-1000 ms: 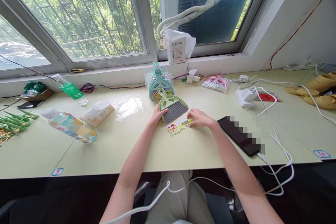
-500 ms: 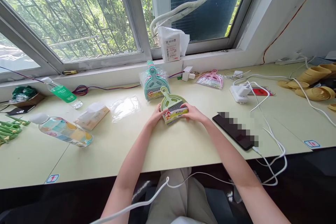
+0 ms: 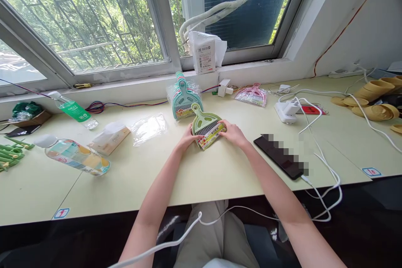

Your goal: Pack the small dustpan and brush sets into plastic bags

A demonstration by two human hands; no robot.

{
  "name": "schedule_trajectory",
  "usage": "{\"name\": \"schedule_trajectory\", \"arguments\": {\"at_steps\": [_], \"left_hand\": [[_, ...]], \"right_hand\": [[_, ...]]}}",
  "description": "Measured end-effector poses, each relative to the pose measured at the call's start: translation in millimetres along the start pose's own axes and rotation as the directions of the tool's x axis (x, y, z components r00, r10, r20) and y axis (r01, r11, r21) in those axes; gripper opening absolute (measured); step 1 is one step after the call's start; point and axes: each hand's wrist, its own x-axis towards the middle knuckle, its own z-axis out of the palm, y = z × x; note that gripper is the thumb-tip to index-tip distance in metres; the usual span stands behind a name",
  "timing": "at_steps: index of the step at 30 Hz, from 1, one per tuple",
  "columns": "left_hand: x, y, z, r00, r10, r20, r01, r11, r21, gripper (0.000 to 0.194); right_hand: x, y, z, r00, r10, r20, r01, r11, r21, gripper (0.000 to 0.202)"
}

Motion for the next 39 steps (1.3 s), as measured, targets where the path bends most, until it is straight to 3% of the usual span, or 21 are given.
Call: {"name": "schedule_trajectory", "arguments": {"at_steps": [7,13,18,23,25,28,31,33,36,39], "left_hand": [[-1.3,2.7,-1.1,0.997,-0.053,-0.058,0.050,0.997,-0.050,0.074],[-3.0,5.0,-1.1,0.999,-0.042,-0.003,0.041,0.997,-0.058,0.076],[-4.1,4.8,-1.3,0.999,-0.031,0.037,0.032,0.999,-0.037,0.074],[-2.0,0.8,-2.3,1.000,0.016,0.008,-0.015,0.999,-0.049,0.074],[-0.5,-1.2,-3.5,0.999,0.022,-0.024,-0.023,0.999,-0.046,0.074],[1.2,-2.1,-5.8,0.996,0.009,-0.084,-0.012,0.999,-0.033,0.073],[1.8,-0.8,-8.0,0.990,0.040,-0.135,-0.049,0.997,-0.065,0.073],[1.4,0.3,-8.0,0.986,0.056,-0.154,-0.069,0.994,-0.080,0.075],[-0.6,1.6,-3.8,0.987,0.065,-0.144,-0.076,0.995,-0.069,0.077],[-2.8,3.6,3.2,0.992,0.070,-0.106,-0.075,0.996,-0.040,0.076]], "right_hand": [[2.0,-2.4,9.4,0.993,0.109,-0.048,-0.101,0.985,0.140,0.022],[3.5,-2.1,14.5,0.981,0.190,-0.029,-0.183,0.972,0.150,0.023],[5.7,2.3,16.5,0.981,0.182,-0.073,-0.175,0.980,0.091,0.021],[5.5,0.4,19.5,0.987,0.145,-0.070,-0.142,0.989,0.040,0.018],[4.4,-1.6,20.4,0.984,0.143,-0.107,-0.135,0.988,0.080,0.025],[2.3,-4.8,22.5,0.942,0.197,-0.272,-0.139,0.966,0.219,0.041],[0.9,-8.9,27.3,0.869,0.338,-0.361,-0.164,0.886,0.435,0.048],[0.5,-12.9,32.6,0.907,0.363,-0.215,-0.156,0.763,0.627,0.049],[0.3,-20.4,41.2,0.984,0.163,0.075,-0.150,0.518,0.842,0.044],[-0.1,-24.6,45.4,0.990,0.069,0.125,-0.142,0.348,0.927,0.035]]}}
